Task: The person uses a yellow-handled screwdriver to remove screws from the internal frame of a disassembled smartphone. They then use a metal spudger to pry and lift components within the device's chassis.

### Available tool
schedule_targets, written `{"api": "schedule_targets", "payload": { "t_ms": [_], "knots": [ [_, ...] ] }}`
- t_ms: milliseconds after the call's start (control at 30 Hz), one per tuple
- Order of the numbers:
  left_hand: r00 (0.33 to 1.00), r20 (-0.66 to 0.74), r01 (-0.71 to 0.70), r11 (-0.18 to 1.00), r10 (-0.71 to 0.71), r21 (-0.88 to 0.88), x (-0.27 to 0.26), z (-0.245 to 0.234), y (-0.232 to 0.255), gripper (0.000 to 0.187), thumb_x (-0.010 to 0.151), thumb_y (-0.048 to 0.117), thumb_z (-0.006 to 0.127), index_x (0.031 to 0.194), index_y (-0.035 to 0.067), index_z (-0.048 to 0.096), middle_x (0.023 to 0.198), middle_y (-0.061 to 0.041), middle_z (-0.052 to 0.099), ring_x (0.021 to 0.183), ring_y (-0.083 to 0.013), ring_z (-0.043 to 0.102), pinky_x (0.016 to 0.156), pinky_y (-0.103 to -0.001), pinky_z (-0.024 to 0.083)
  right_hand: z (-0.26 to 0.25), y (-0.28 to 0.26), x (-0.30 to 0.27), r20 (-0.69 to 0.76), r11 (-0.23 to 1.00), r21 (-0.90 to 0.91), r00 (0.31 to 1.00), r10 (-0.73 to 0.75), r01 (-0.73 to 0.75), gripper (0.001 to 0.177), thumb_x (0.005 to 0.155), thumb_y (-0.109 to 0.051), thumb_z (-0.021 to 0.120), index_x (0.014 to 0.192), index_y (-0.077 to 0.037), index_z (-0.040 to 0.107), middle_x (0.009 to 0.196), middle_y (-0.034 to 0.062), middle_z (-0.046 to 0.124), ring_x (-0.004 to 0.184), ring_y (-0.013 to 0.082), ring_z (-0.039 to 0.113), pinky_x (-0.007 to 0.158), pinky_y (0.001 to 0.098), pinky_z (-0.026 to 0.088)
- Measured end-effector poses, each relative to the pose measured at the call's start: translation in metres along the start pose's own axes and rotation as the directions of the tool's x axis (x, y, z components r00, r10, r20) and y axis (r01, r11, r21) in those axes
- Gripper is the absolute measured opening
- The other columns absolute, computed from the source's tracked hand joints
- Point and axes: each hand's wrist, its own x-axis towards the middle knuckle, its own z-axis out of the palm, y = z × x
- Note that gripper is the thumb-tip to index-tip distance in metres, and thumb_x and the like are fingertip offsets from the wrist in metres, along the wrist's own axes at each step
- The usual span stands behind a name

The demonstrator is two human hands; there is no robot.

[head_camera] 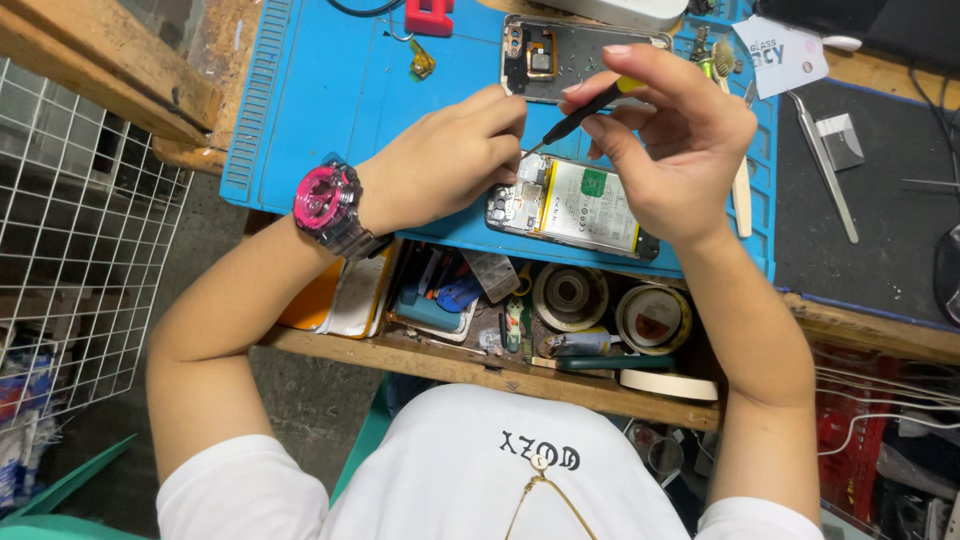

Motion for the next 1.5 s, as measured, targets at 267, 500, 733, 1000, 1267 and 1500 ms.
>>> {"api": "schedule_targets", "payload": {
  "t_ms": [267, 500, 733, 1000, 1267, 1500],
  "knots": [
    [0.993, 0.078, -0.1, 0.965, 0.083, 0.243, 0.002, 0.001, 0.002, 0.013, 0.088, 0.01, 0.068, 0.091, -0.001, 0.062, 0.108, -0.013, 0.056, 0.105, -0.0301, 0.055, 0.082, -0.039, 0.049, -0.005, -0.018, -0.03, -0.013, 0.999, -0.051, 1.0, -0.018, 0.018, 0.045, 0.1, 0.024, 0.066, 0.137, 0.0, 0.058, 0.113, 0.0193, 0.067, 0.11, 0.0279, 0.074, 0.078, 0.0311, 0.067],
    [0.992, 0.111, -0.09, 0.97, 0.066, 0.225, 0.009, -0.001, 0.002, 0.015, 0.089, 0.01, 0.068, 0.093, -0.001, 0.06, 0.107, -0.014, 0.056, 0.101, -0.0319, 0.056, 0.08, -0.04, 0.049, -0.018, -0.015, -0.054, -0.078, 1.0, 0.003, 0.997, -0.004, 0.005, 0.042, 0.099, 0.022, 0.067, 0.133, 0.0, 0.057, 0.11, 0.0206, 0.07, 0.106, 0.0269, 0.073, 0.086, 0.0356, 0.067],
    [0.975, 0.204, 0.087, 0.996, -0.089, 0.019, 0.031, -0.008, -0.005, 0.019, 0.083, -0.005, 0.064, 0.1, 0.0, 0.055, 0.098, -0.015, 0.058, 0.095, -0.0366, 0.058, 0.078, -0.044, 0.049, -0.028, -0.005, -0.066, -0.157, 1.0, -0.026, 0.987, -0.014, 0.009, 0.042, 0.099, 0.02, 0.069, 0.134, -0.001, 0.058, 0.111, 0.0202, 0.069, 0.108, 0.0267, 0.073, 0.093, 0.0396, 0.067],
    [0.994, 0.066, -0.084, 0.996, 0.085, -0.02, 0.097, 0.005, -0.054, 0.017, 0.092, -0.001, 0.069, 0.102, 0.002, 0.055, 0.096, -0.016, 0.063, 0.095, -0.0382, 0.063, 0.08, -0.046, 0.05, -0.039, 0.006, -0.071, -0.237, 0.997, 0.017, 0.968, 0.077, -0.075, 0.041, 0.099, 0.017, 0.068, 0.135, -0.001, 0.059, 0.114, 0.0187, 0.071, 0.109, 0.0266, 0.073, 0.093, 0.0365, 0.065],
    [0.995, 0.092, -0.046, 0.998, 0.043, 0.034, 0.119, 0.029, -0.064, 0.018, 0.085, 0.001, 0.072, 0.099, 0.004, 0.06, 0.09, -0.01, 0.068, 0.085, -0.0344, 0.068, 0.071, -0.045, 0.052, -0.039, 0.008, -0.069, -0.268, 0.994, 0.033, 0.957, 0.109, -0.104, 0.04, 0.098, 0.014, 0.071, 0.133, -0.001, 0.059, 0.116, 0.0178, 0.07, 0.109, 0.0246, 0.072, 0.094, 0.0347, 0.064],
    [0.986, 0.164, 0.012, 0.999, -0.018, 0.039, 0.121, 0.031, -0.066, 0.018, 0.082, 0.004, 0.074, 0.098, 0.005, 0.065, 0.09, -0.01, 0.071, 0.086, -0.0341, 0.07, 0.071, -0.046, 0.052, -0.038, 0.011, -0.072, -0.282, 0.996, 0.016, 0.955, 0.089, -0.088, 0.04, 0.1, 0.013, 0.072, 0.135, -0.001, 0.058, 0.115, 0.0175, 0.069, 0.109, 0.0241, 0.072, 0.095, 0.0339, 0.065]
  ]
}}
